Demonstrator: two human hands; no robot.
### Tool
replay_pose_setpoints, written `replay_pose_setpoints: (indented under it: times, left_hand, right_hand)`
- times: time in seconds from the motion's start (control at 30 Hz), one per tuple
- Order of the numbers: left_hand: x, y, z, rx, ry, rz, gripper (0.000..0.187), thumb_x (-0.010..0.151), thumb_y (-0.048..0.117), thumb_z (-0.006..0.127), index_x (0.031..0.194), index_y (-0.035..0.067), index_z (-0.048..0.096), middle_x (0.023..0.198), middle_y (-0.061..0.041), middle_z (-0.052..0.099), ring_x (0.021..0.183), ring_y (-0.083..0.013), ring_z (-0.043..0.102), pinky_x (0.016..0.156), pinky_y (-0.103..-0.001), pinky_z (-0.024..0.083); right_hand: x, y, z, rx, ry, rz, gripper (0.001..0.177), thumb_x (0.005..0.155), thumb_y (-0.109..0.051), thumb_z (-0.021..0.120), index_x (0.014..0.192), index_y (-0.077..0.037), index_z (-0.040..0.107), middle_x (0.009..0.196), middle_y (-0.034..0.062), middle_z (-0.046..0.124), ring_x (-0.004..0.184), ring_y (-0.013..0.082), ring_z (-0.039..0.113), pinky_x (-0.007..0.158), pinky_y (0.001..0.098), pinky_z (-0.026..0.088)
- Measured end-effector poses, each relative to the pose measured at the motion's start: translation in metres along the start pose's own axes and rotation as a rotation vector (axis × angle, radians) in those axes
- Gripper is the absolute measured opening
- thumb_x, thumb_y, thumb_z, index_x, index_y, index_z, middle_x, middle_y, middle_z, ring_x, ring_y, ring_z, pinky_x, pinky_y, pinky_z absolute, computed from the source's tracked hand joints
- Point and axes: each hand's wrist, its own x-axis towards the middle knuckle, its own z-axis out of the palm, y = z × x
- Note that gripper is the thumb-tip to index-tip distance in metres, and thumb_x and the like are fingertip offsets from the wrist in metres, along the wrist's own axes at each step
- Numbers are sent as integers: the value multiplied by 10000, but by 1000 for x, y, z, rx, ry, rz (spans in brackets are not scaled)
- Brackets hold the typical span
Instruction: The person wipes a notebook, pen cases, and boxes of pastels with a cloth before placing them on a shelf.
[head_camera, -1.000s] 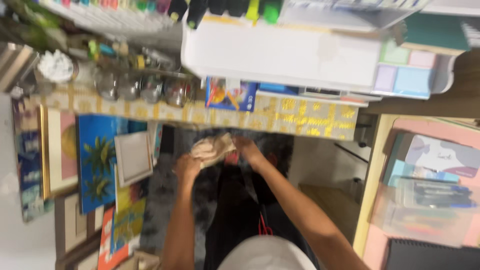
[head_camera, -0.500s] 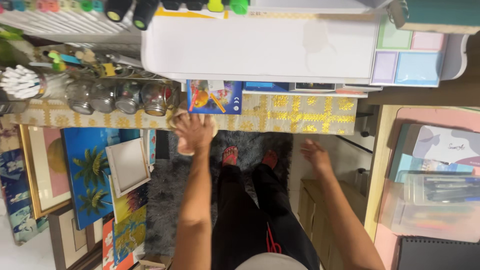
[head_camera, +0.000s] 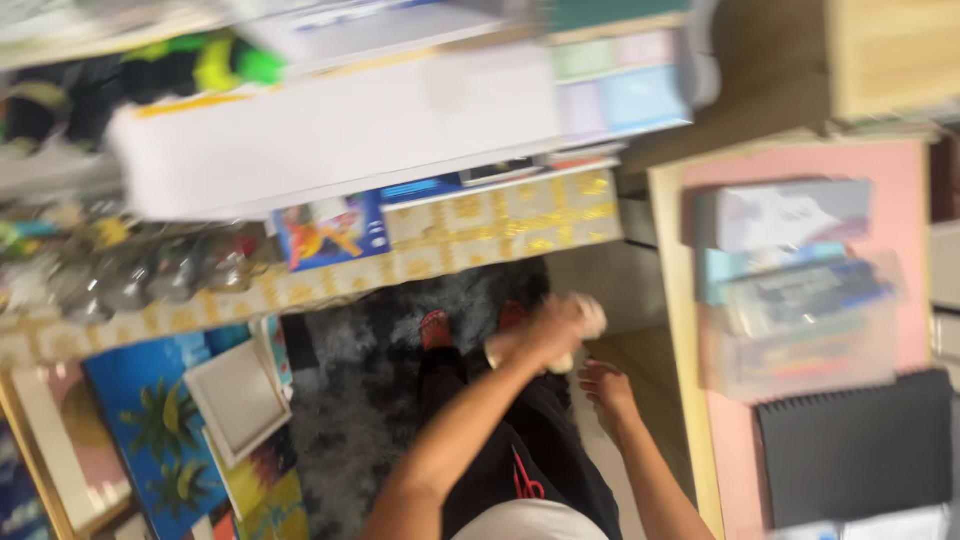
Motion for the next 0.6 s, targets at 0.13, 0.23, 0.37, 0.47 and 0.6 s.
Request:
replay_pose_setpoints:
  times: [0.13,0.23,0.37,0.47,0.6]
  left_hand:
    - [63,-34,-80,372,394,-221,316,820,141,670,1113,22,680,1151,-219,648,1127,-443,564,967,-620,420]
    - [115,-33,-70,97,392,-377,453,735,74,659,1186,31,662,1236,-215,621,1097,-464,555,879,-695,372]
    - [118,-15,-38,332,-7,-292,509,797,145,654,1284,-2,636,1276,-190,623,1167,-406,558,927,-643,393]
    - [111,-1,-56,688,-293,-159,512,905,228,642,1352,-20,618,1300,-159,640,1266,-349,557,1022,-561,428]
    - [130,-21,-115,1084,-17,6,572,905,306,610,1437,111,532,1451,-92,542,1403,-286,427,1073,-559,367]
  right_hand:
    - [-10,-8,0,156,-47,-87,387,971,-261,545,1275,-51,659,1129,118,755,995,230,713,828,343,538]
    - [-18,-40,3,269,-65,-265,368,1001,-247,599,1269,-2,658,1067,112,731,942,206,678,843,323,531]
    - [-56,-84,-23,318,33,-441,312,1003,-172,583,1236,19,664,1011,50,740,906,136,667,852,282,527]
    - [-89,-108,-56,489,87,-507,267,1022,-151,587,1217,15,666,988,42,715,868,136,608,790,285,484]
    - [-113,-139,-105,184,463,-767,235,1044,-160,575,1127,4,721,946,54,724,895,133,648,840,285,521]
